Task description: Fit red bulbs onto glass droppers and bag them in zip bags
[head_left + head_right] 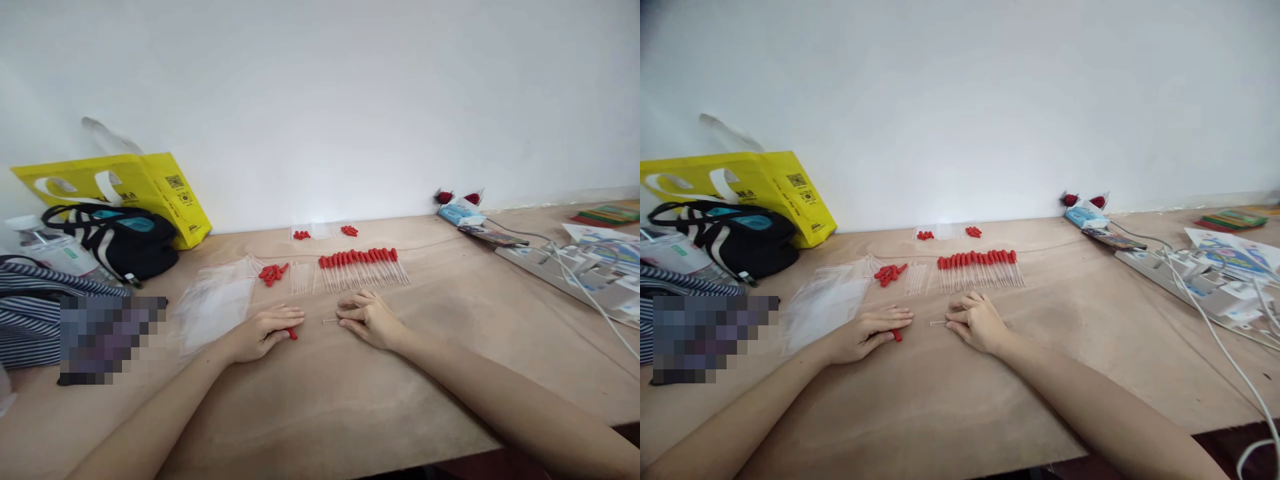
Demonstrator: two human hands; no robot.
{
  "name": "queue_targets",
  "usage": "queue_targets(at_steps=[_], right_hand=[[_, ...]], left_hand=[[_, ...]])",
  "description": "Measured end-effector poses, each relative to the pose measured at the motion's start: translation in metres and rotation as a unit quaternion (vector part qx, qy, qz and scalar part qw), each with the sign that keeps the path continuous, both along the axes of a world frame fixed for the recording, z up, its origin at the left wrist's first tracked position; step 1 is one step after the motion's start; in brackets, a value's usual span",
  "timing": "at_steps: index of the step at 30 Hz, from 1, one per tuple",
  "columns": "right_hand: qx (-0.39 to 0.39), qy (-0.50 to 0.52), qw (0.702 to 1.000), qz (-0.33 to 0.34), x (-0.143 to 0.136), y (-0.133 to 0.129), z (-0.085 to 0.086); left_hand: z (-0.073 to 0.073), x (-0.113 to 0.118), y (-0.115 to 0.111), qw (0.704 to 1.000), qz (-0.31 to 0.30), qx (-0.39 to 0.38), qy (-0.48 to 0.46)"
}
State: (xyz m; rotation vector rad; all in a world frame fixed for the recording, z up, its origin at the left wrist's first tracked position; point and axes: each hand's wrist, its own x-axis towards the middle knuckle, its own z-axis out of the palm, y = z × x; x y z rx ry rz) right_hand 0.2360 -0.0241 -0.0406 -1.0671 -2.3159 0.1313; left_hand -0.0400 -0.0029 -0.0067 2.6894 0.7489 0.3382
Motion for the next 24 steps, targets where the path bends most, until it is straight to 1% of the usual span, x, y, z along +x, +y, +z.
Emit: queue_targets(at_steps=[2, 4, 7, 11, 15, 20, 24], right_hand=[[0.004, 0.016, 1.000, 0.004, -0.001, 0.000, -0.002], [0.012, 0.025, 1.000, 0.002, -0.001, -0.001, -0.002], [0.027, 0.030, 0.999, -0.009, -0.002, -0.003, 0.000], [0.039, 0.038, 0.998, -0.035, -0.002, -0.005, 0.003], [0.041, 0.032, 0.997, -0.065, -0.003, -0.006, 0.004], [0.051, 0.015, 0.996, -0.066, -0.006, -0.010, 0.006], [0.064, 0.012, 0.996, -0.059, -0.009, -0.011, 0.007]], left_hand=[[-0.004, -0.002, -0.001, 1.000, 0.010, 0.005, -0.019], [-0.010, 0.002, -0.003, 0.998, 0.039, 0.026, -0.043], [-0.016, 0.019, -0.010, 0.992, 0.095, 0.053, -0.062], [-0.020, 0.044, -0.017, 0.986, 0.130, 0.068, -0.081], [-0.023, 0.055, -0.017, 0.983, 0.138, 0.078, -0.088], [-0.026, 0.054, -0.015, 0.983, 0.131, 0.084, -0.094], [-0.023, 0.055, -0.017, 0.981, 0.135, 0.074, -0.114]])
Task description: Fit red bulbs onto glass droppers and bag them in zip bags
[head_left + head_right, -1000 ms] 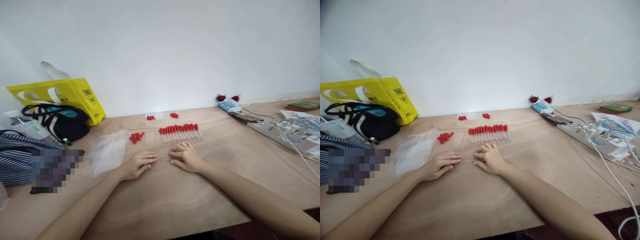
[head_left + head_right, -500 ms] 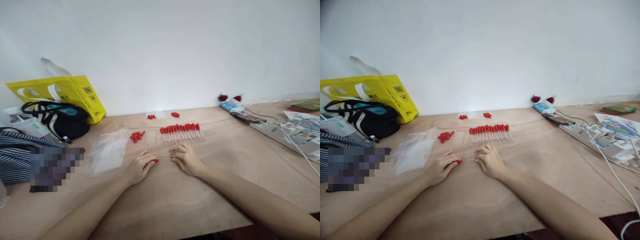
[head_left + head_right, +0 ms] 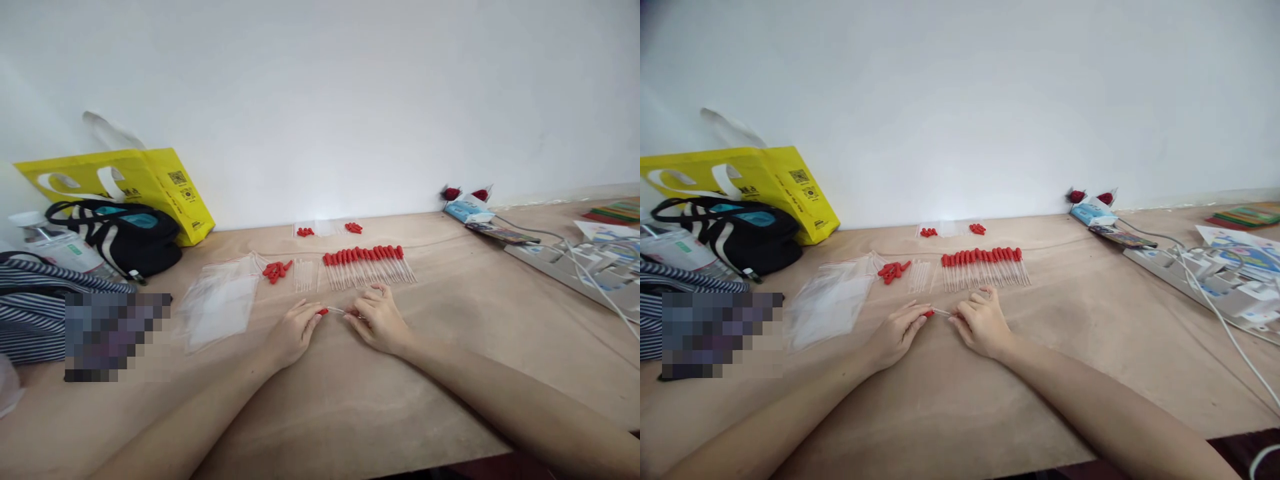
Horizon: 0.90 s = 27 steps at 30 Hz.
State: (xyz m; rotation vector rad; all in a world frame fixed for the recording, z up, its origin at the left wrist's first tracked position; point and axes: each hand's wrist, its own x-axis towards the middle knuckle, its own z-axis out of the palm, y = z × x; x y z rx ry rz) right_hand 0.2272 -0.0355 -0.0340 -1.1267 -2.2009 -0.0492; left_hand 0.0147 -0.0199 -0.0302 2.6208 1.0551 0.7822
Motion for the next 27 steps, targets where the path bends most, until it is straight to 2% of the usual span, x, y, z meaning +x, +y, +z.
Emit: queue_targets(at_steps=[6, 9, 13, 22, 27], right_hand=[[0.029, 0.005, 0.999, 0.037, -0.0061, -0.0057, -0.0003], [0.036, -0.007, 0.998, 0.054, -0.0079, -0.0069, -0.0005], [0.022, -0.017, 0.997, 0.066, -0.0048, -0.0040, 0.0000], [0.043, -0.023, 0.996, 0.080, -0.0032, -0.0021, 0.0021], [0.022, -0.027, 0.996, 0.082, -0.0080, -0.0026, 0.0029]], left_hand=[[0.0084, 0.0028, -0.0036, 0.994, 0.046, -0.088, -0.055], [0.0102, 0.0019, -0.0035, 0.992, 0.045, -0.096, -0.067], [0.0097, -0.0003, -0.0031, 0.996, 0.029, -0.059, -0.062], [0.0058, 0.0019, -0.0089, 0.994, -0.043, 0.095, -0.032], [0.0037, 0.0035, -0.0093, 0.990, -0.064, 0.119, -0.050]])
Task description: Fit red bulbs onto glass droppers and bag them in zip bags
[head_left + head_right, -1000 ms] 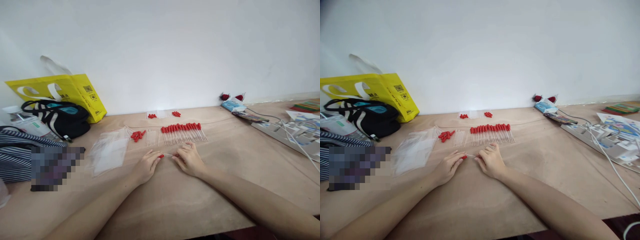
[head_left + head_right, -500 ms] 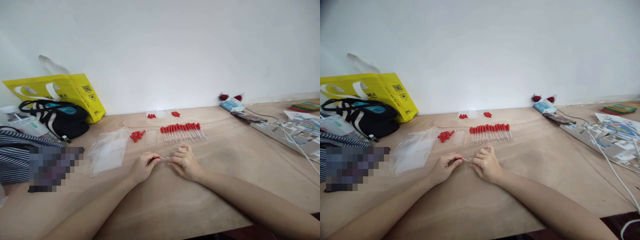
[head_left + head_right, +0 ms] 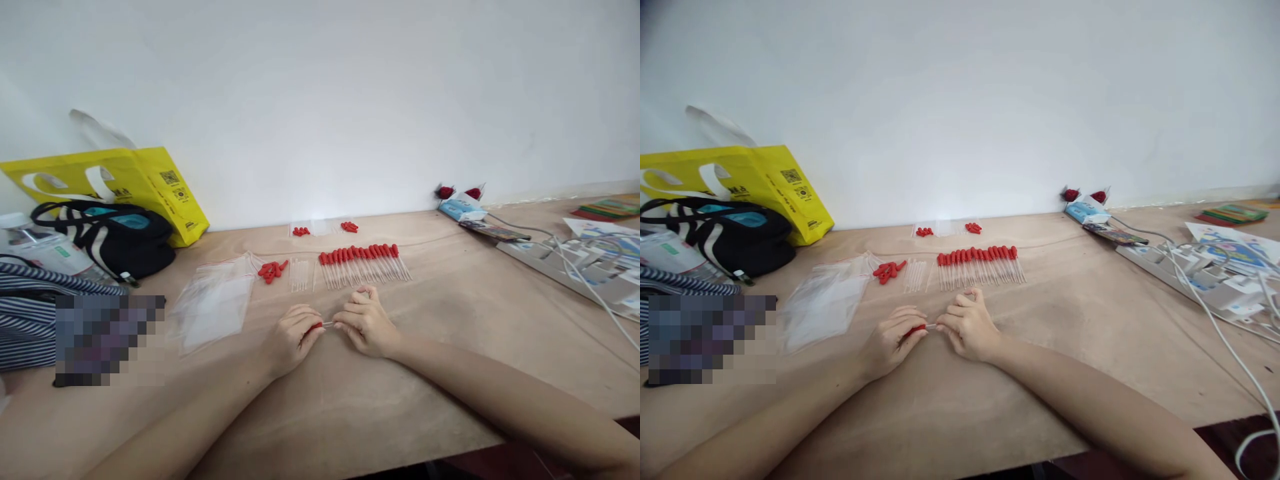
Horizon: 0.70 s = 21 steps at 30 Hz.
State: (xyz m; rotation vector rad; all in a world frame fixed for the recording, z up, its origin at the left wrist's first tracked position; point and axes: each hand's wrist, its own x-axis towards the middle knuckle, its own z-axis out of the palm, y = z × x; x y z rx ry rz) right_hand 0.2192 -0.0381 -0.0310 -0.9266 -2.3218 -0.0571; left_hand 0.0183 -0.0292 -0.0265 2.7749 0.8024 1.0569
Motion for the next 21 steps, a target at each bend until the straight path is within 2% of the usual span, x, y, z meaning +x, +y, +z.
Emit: queue_targets(at_steps=[10, 15, 21], right_hand=[[-0.021, -0.021, 0.999, 0.013, -0.006, 0.005, -0.002], [-0.029, -0.027, 0.999, 0.017, -0.004, 0.007, 0.000], [0.008, -0.025, 1.000, 0.010, 0.007, 0.009, 0.004]], left_hand=[[0.000, 0.001, 0.000, 1.000, -0.006, -0.010, 0.005], [0.002, -0.002, 0.005, 0.999, -0.014, 0.030, 0.018], [0.006, -0.010, 0.011, 0.998, 0.028, 0.035, 0.048]])
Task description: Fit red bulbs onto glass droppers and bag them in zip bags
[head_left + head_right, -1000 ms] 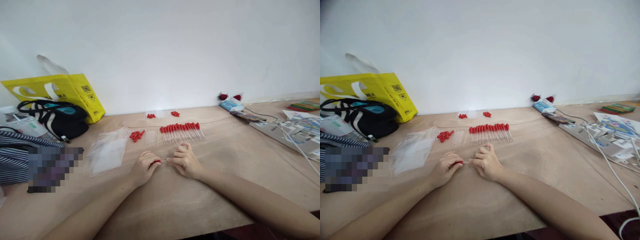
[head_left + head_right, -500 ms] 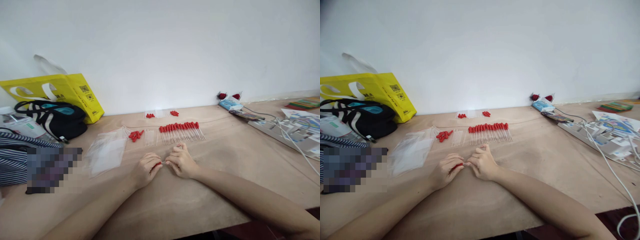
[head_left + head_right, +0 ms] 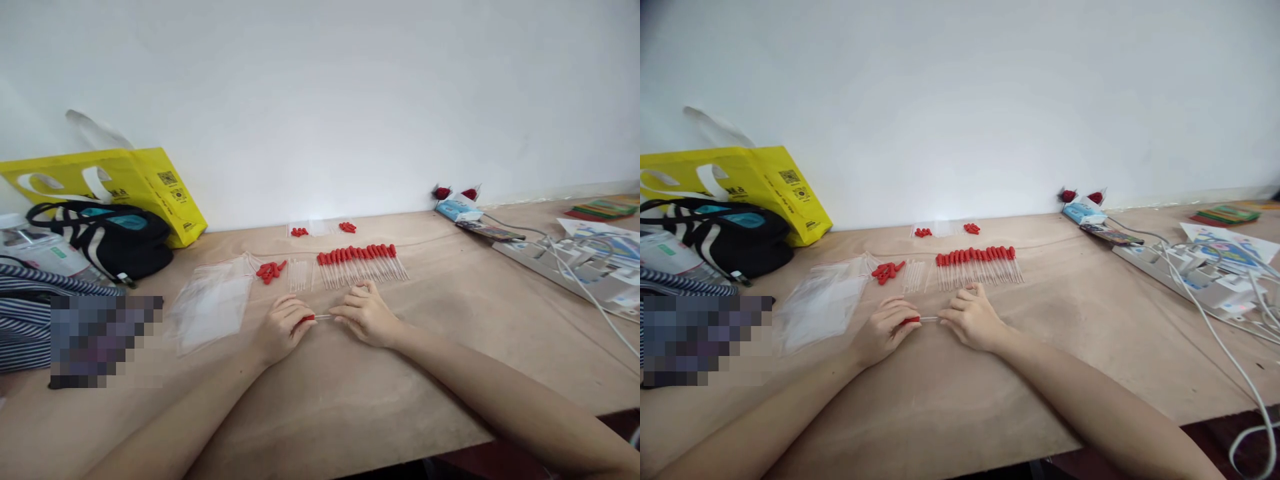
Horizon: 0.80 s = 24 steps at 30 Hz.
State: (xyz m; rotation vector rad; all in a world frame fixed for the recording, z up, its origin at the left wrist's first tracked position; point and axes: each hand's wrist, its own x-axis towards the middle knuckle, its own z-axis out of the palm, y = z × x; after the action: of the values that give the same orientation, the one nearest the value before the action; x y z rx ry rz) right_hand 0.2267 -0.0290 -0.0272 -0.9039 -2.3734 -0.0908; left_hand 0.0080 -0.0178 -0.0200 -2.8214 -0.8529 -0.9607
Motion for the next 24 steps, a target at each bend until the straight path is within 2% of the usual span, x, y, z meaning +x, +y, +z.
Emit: queue_targets(at_steps=[3, 5, 7, 9, 12, 16, 20, 24], right_hand=[[0.006, -0.016, 1.000, -0.007, 0.003, 0.001, -0.003], [0.008, -0.005, 1.000, -0.029, 0.003, 0.003, -0.005], [0.005, 0.028, 0.997, -0.073, 0.003, 0.008, -0.008], [-0.005, 0.070, 0.990, -0.126, 0.001, 0.015, -0.009], [-0.022, 0.106, 0.974, -0.199, -0.008, 0.027, -0.009], [-0.031, 0.118, 0.954, -0.275, -0.033, 0.047, -0.008], [-0.043, 0.114, 0.939, -0.321, -0.061, 0.064, -0.007], [-0.051, 0.069, 0.936, -0.341, -0.073, 0.074, -0.006]], left_hand=[[0.000, -0.003, 0.003, 0.999, 0.030, -0.014, 0.004], [-0.001, -0.005, 0.004, 0.996, 0.087, -0.017, -0.009], [-0.002, -0.006, 0.005, 0.988, 0.149, -0.022, -0.021], [-0.003, -0.007, 0.006, 0.983, 0.178, -0.040, -0.007], [-0.004, -0.006, 0.007, 0.980, 0.174, -0.089, 0.033], [-0.005, -0.006, 0.009, 0.974, 0.181, -0.129, 0.042], [-0.006, -0.007, 0.009, 0.972, 0.188, -0.136, 0.044], [-0.008, -0.008, 0.010, 0.973, 0.184, -0.133, 0.048]])
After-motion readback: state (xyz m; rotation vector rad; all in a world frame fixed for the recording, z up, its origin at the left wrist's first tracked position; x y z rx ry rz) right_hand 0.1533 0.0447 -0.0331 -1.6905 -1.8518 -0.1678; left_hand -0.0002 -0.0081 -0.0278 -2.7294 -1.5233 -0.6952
